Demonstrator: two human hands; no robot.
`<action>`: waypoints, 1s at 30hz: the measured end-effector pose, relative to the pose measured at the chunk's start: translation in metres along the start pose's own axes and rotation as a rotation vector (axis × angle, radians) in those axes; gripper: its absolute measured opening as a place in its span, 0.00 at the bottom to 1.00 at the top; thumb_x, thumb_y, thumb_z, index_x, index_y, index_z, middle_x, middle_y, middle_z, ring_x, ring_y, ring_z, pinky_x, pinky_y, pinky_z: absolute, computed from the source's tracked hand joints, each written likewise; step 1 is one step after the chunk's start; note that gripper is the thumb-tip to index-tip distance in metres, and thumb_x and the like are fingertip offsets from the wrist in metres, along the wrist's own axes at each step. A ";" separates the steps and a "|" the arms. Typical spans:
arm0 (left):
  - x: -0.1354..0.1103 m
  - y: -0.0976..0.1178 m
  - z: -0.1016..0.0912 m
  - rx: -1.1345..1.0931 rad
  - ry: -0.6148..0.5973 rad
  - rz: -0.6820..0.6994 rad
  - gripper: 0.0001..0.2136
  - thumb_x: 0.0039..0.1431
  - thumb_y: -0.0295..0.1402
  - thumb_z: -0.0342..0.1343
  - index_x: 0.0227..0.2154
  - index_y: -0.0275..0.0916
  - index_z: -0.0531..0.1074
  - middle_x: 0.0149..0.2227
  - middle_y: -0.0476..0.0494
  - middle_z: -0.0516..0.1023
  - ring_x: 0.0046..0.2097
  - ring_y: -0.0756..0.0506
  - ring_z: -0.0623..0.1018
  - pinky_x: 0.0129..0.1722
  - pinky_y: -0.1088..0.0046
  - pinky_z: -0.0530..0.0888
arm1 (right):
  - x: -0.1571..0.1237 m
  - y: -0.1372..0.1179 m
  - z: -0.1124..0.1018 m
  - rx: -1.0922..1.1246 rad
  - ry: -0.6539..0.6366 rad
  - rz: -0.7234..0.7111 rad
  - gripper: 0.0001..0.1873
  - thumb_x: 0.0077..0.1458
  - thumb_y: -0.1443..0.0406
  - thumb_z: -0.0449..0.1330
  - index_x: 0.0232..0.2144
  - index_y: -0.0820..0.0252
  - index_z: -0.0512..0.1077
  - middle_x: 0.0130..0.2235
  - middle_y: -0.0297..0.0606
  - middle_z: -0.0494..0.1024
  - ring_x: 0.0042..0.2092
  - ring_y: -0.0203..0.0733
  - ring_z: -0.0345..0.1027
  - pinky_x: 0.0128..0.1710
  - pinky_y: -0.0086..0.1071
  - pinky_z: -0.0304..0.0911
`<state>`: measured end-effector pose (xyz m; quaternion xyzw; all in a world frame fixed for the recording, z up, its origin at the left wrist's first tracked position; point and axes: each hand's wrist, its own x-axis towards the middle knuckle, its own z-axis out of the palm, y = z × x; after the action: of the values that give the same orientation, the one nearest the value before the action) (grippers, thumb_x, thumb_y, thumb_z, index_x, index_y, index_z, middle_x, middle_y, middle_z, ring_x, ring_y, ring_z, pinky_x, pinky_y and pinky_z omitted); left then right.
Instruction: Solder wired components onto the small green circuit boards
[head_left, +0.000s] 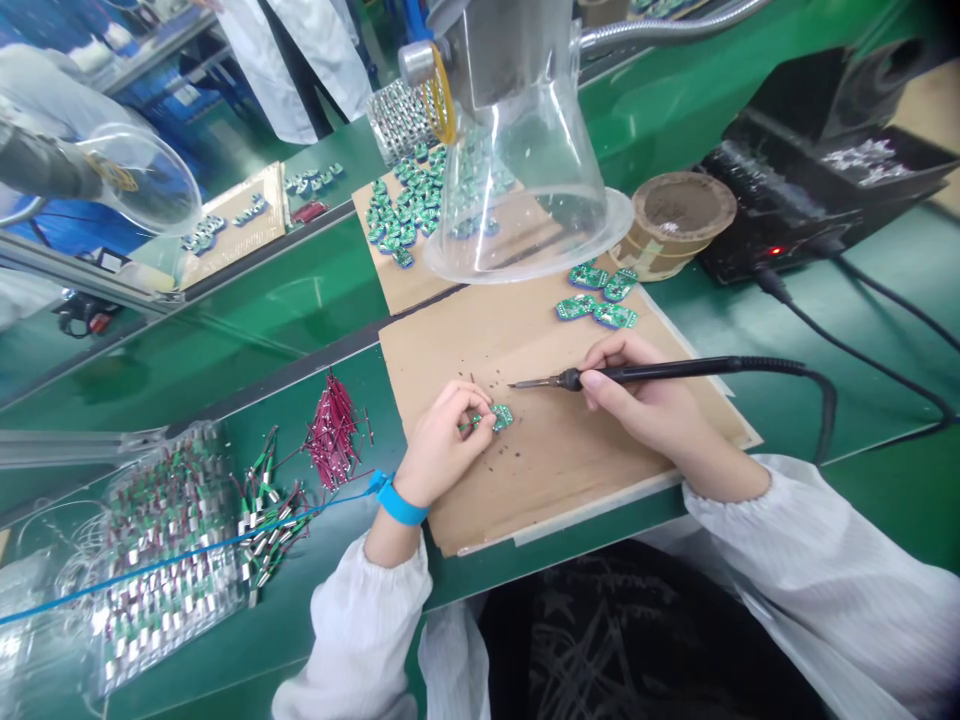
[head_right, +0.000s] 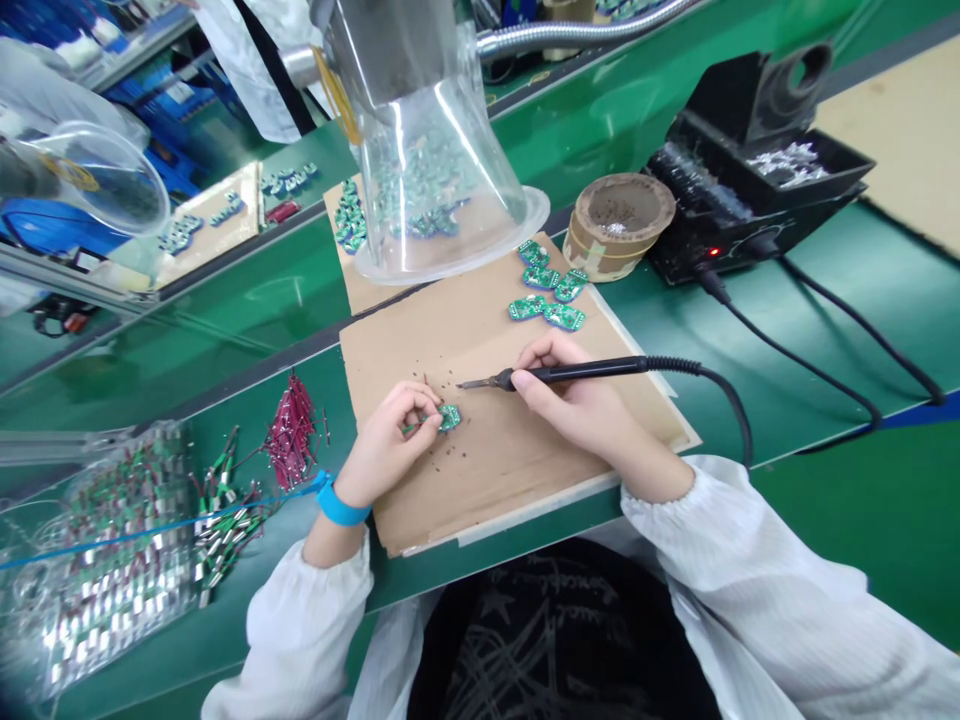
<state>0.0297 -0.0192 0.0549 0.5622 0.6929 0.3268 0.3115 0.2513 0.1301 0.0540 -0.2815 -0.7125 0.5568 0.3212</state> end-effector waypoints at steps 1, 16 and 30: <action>0.000 0.000 0.000 -0.001 -0.001 0.000 0.03 0.65 0.26 0.56 0.35 0.40 0.69 0.46 0.46 0.73 0.37 0.50 0.70 0.39 0.72 0.68 | 0.000 0.001 0.000 0.002 -0.001 0.002 0.12 0.65 0.53 0.63 0.36 0.52 0.68 0.27 0.32 0.71 0.28 0.40 0.66 0.30 0.36 0.61; 0.001 0.004 0.001 -0.021 0.015 -0.036 0.04 0.64 0.26 0.58 0.32 0.40 0.71 0.45 0.46 0.74 0.41 0.48 0.74 0.39 0.72 0.69 | -0.006 0.013 -0.003 0.115 -0.046 -0.032 0.11 0.67 0.56 0.61 0.34 0.53 0.68 0.24 0.31 0.72 0.25 0.37 0.66 0.27 0.34 0.60; 0.002 0.008 0.006 -0.002 0.041 -0.079 0.05 0.64 0.28 0.59 0.31 0.40 0.71 0.42 0.49 0.76 0.37 0.49 0.72 0.38 0.71 0.69 | -0.005 0.010 -0.005 -0.017 -0.135 -0.063 0.09 0.68 0.58 0.61 0.36 0.54 0.69 0.27 0.31 0.73 0.28 0.37 0.66 0.31 0.33 0.61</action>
<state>0.0382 -0.0155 0.0575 0.5271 0.7205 0.3266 0.3104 0.2589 0.1319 0.0444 -0.2235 -0.7456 0.5580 0.2876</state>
